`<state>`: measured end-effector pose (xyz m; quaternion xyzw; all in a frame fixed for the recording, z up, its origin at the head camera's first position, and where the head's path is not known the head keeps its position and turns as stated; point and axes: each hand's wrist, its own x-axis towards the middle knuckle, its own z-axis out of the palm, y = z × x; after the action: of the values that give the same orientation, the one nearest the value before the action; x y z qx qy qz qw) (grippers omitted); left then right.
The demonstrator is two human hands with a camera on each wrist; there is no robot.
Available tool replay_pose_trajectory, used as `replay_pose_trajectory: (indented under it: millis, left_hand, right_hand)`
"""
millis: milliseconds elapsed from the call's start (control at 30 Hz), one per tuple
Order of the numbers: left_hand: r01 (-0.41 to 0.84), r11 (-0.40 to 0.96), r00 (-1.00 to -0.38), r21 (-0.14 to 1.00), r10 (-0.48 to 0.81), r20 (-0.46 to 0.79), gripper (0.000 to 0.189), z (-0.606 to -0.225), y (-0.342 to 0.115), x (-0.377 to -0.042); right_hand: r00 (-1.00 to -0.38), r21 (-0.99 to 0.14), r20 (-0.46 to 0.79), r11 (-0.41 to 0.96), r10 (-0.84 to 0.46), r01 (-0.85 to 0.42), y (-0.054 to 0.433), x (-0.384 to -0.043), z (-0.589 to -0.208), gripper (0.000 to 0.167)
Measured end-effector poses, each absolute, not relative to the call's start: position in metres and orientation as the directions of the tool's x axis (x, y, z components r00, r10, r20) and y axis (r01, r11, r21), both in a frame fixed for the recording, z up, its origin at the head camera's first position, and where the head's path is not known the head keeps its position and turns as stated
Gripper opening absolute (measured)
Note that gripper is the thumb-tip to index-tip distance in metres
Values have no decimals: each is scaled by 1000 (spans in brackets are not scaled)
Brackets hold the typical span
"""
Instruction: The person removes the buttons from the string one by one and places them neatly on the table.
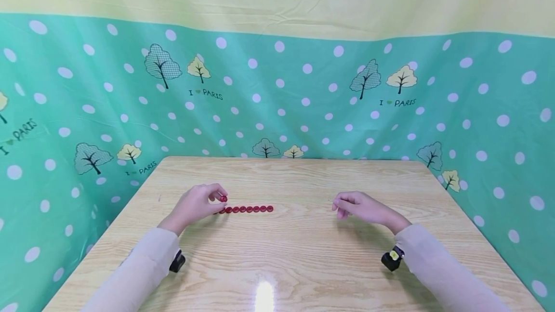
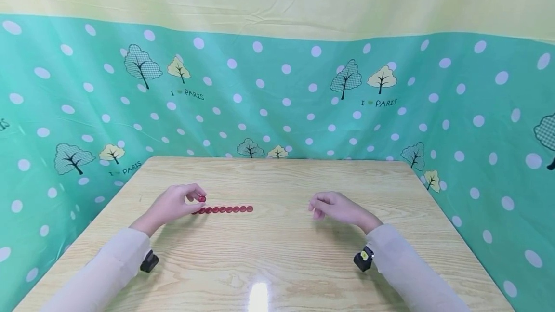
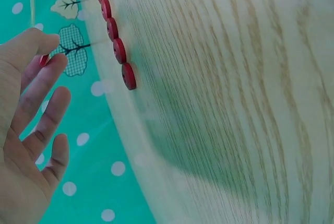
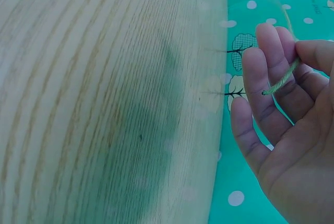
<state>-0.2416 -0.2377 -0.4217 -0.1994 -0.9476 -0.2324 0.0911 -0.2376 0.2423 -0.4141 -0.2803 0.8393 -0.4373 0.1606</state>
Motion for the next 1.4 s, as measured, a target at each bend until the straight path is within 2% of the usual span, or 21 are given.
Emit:
replay_pose_trajectory:
  millis: [833,1400]
  left_hand:
    - [360,835,-931,417,295,212,19,-423,-259,-241]
    - [242,867,-967,436,252,34,15,-441,-279,-246]
  right_hand:
    - [-801,-805,-26,487,-599,-338,249,-239,-416,34]
    - [-810,-804,-32,496,-586,-327,253,-237,-414,33]
